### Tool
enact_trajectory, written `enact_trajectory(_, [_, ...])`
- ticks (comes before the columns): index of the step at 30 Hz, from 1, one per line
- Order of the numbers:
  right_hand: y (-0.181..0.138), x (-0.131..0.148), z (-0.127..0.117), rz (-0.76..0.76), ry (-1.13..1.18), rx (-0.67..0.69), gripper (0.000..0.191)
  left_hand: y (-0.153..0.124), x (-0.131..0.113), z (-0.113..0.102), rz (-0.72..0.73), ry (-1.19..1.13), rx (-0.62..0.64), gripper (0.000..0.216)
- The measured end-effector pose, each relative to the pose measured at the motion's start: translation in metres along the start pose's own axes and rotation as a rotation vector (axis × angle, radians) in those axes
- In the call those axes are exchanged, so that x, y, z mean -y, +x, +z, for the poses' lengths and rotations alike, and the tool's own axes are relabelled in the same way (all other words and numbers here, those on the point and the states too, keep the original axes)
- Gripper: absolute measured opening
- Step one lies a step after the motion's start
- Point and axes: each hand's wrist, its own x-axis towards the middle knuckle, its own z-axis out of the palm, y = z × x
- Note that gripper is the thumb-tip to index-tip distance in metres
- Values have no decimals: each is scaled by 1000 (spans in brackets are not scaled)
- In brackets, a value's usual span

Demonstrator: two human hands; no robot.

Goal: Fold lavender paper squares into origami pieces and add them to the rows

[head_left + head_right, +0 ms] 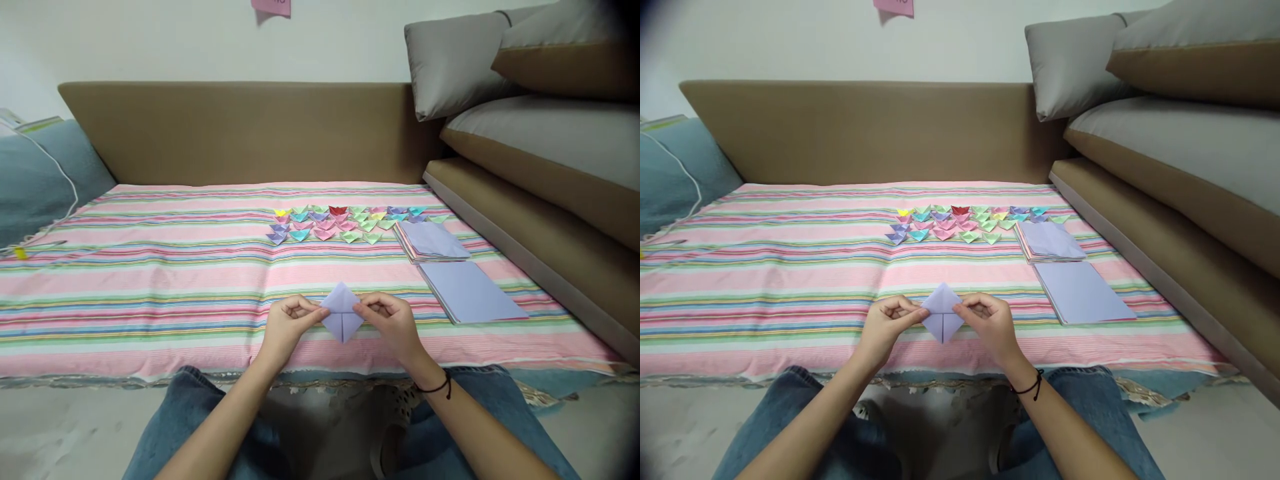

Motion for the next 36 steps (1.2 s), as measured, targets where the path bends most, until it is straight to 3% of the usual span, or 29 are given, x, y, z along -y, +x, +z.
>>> enact_trajectory(7, [-2,-3,4,40,95,-120,17,-1,6,6,-10,-56,-35,21])
enact_trajectory(24, [-4,-10,8,27,157,-179,20,0,10,12,-20,-76,-106,25])
enact_trajectory(29, [-4,-9,7,35,189,-173,23,0,9,10,14,-50,-52,25])
enact_trajectory(36, [-6,-7,12,58,280,-131,38,-3,13,16,-8,-96,29,52])
